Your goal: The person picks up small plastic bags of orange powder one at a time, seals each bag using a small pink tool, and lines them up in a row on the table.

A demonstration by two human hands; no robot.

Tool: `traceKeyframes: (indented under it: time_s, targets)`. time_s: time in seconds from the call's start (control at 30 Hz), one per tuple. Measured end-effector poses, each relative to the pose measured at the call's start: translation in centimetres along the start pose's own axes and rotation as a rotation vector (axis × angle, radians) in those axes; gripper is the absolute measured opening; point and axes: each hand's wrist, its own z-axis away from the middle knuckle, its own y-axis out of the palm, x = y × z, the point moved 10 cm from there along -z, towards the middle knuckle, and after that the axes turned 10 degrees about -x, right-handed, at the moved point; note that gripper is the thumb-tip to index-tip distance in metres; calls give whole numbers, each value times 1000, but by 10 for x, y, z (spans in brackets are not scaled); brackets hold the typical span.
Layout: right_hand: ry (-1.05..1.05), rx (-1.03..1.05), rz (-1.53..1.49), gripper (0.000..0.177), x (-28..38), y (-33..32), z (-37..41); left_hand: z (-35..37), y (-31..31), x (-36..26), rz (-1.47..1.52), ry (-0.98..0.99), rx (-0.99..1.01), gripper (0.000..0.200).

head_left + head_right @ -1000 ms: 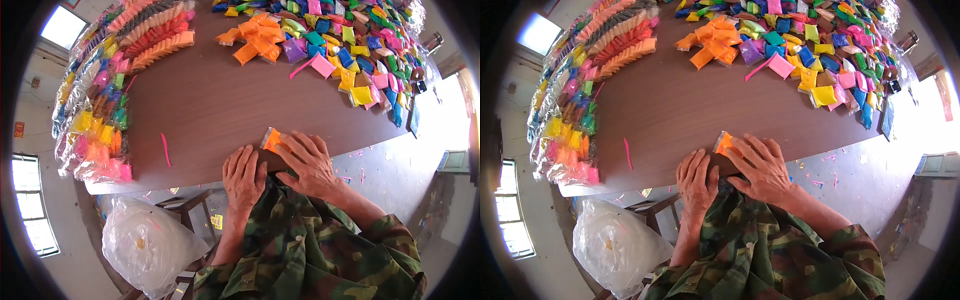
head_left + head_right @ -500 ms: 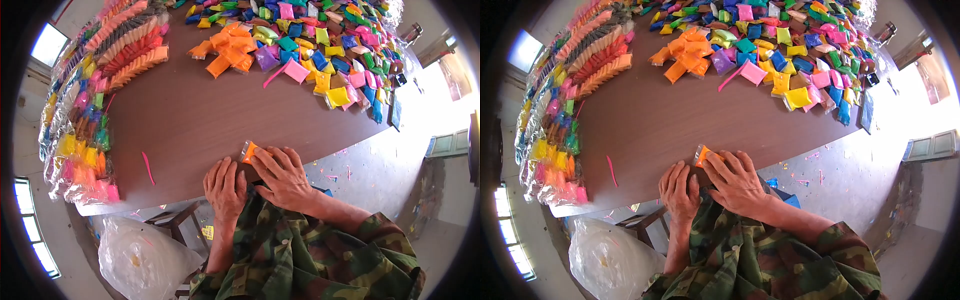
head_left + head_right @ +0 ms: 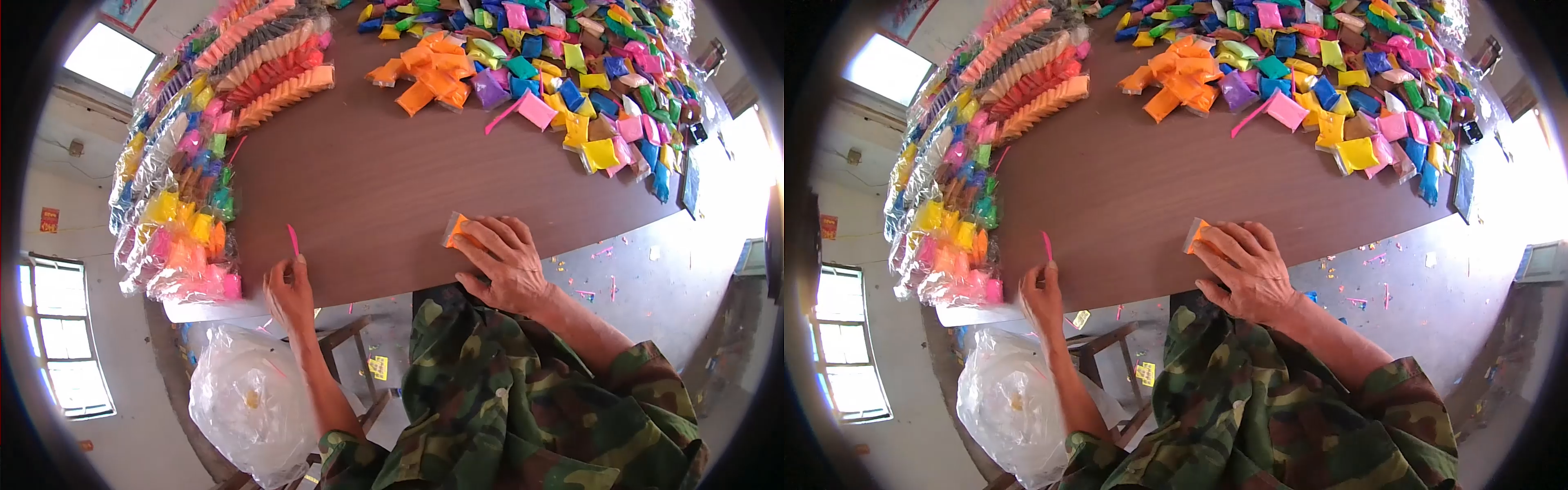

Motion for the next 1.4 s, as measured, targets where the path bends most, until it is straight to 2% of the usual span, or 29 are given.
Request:
traceKeyframes:
  time_s: [0.17,0.37,0.57,0.77,0.87,1.07,1.17,1.27,1.4]
  targets:
    - [24,-76,-19,51,-1,-7,-3,-15,27,16,17,-45,170,21]
    - [38,-131,-42,49,-2,-10,-5,9,13,-14,138,-3,296,15]
    - [63,-138,-36,47,-6,-9,-1,12,6,-9,195,-54,218,18]
    - [95,-161,-53,47,-9,-9,1,7,18,-17,160,-22,256,14]
    - [100,-171,-60,47,-8,-11,1,9,20,-29,167,-30,338,12]
    - [97,-200,-68,44,-10,-10,3,24,12,-63,66,195,298,10]
    - [91,-214,-53,43,-9,-12,0,32,16,-74,27,257,252,18]
    - [92,-223,-35,41,-8,-11,-1,35,24,-87,294,-6,318,25]
    - [98,-208,-22,41,-8,-10,-4,55,34,-139,473,8,456,28]
